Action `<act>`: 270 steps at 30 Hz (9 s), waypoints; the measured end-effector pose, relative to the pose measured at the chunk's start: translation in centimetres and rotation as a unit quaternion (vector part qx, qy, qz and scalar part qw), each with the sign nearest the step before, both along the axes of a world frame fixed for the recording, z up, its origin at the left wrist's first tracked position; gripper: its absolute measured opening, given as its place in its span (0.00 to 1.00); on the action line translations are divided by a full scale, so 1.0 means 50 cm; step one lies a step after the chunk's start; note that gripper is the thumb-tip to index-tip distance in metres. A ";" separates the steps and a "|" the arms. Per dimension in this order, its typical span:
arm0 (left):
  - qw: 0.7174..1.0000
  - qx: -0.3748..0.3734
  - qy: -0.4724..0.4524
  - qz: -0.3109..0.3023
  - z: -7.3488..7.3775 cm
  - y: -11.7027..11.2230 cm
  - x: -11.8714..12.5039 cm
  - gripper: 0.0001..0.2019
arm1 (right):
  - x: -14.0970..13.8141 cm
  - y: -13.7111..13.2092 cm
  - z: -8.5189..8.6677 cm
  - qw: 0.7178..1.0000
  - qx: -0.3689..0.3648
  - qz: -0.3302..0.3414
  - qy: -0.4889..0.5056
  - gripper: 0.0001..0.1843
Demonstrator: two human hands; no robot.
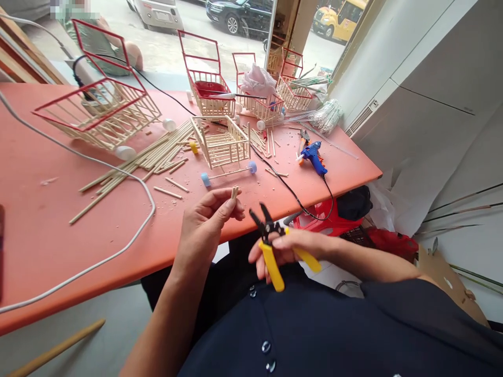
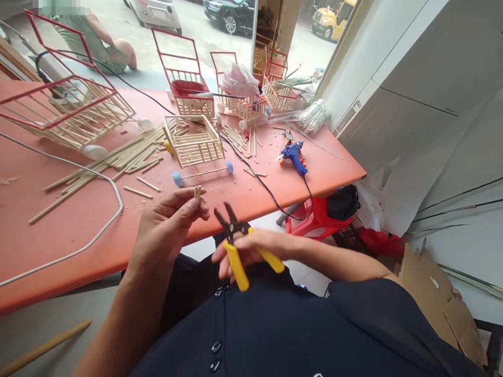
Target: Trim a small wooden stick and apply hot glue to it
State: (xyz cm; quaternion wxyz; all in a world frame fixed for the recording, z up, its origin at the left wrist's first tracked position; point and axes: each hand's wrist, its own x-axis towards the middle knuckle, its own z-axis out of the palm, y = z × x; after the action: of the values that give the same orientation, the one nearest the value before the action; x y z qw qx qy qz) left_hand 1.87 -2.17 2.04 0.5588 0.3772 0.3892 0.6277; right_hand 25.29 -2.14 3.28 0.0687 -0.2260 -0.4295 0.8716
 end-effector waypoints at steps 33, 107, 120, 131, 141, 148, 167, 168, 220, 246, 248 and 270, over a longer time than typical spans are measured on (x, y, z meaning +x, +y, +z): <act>0.970 0.055 0.100 0.213 0.027 0.095 -0.001 0.12 | -0.046 0.140 0.052 0.887 0.361 -0.284 -0.043 0.32; 0.992 -0.019 0.115 0.047 0.041 0.020 0.026 0.11 | 0.016 0.154 0.160 0.794 0.499 0.084 -0.336 0.35; 0.991 0.007 0.117 0.066 0.039 0.008 0.018 0.09 | -0.007 0.140 0.138 0.780 0.512 0.058 -0.355 0.32; 0.981 0.071 0.154 0.092 0.025 0.007 0.021 0.05 | -0.010 0.136 0.124 0.760 0.563 0.021 -0.324 0.30; 0.942 0.200 0.221 0.152 -0.009 0.017 0.028 0.06 | -0.010 0.129 0.099 0.734 0.618 -0.025 -0.282 0.27; 0.966 0.158 0.156 0.135 -0.027 0.023 0.041 0.01 | -0.007 0.128 0.092 0.740 0.614 -0.024 -0.273 0.28; 0.999 -0.009 -0.046 -0.004 0.009 0.023 0.053 0.18 | 0.008 0.128 0.096 0.734 0.601 -0.013 -0.317 0.28; 0.999 -0.022 -0.047 -0.017 0.011 0.024 0.050 0.18 | 0.010 0.128 0.099 0.745 0.583 -0.002 -0.324 0.28; 0.992 0.047 0.063 -0.095 0.016 0.038 0.036 0.15 | 0.038 0.101 0.120 0.715 0.598 -0.020 -0.361 0.25; 0.998 0.012 0.027 -0.054 -0.039 0.120 0.039 0.23 | -0.012 0.156 0.047 0.627 0.648 -0.057 -0.429 0.25; 0.998 0.010 0.028 -0.049 -0.043 0.125 0.040 0.22 | -0.013 0.159 0.049 0.627 0.644 -0.048 -0.436 0.28; 0.997 -0.052 0.003 -0.058 -0.029 0.129 0.046 0.31 | 0.012 0.203 0.086 0.746 0.536 0.010 -0.395 0.25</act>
State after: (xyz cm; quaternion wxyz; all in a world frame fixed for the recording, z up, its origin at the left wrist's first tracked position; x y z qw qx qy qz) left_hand 4.17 4.27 0.61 0.6120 0.3719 0.4001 0.5719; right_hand 25.89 8.01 7.60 -0.0058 -0.4715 -0.8173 0.3312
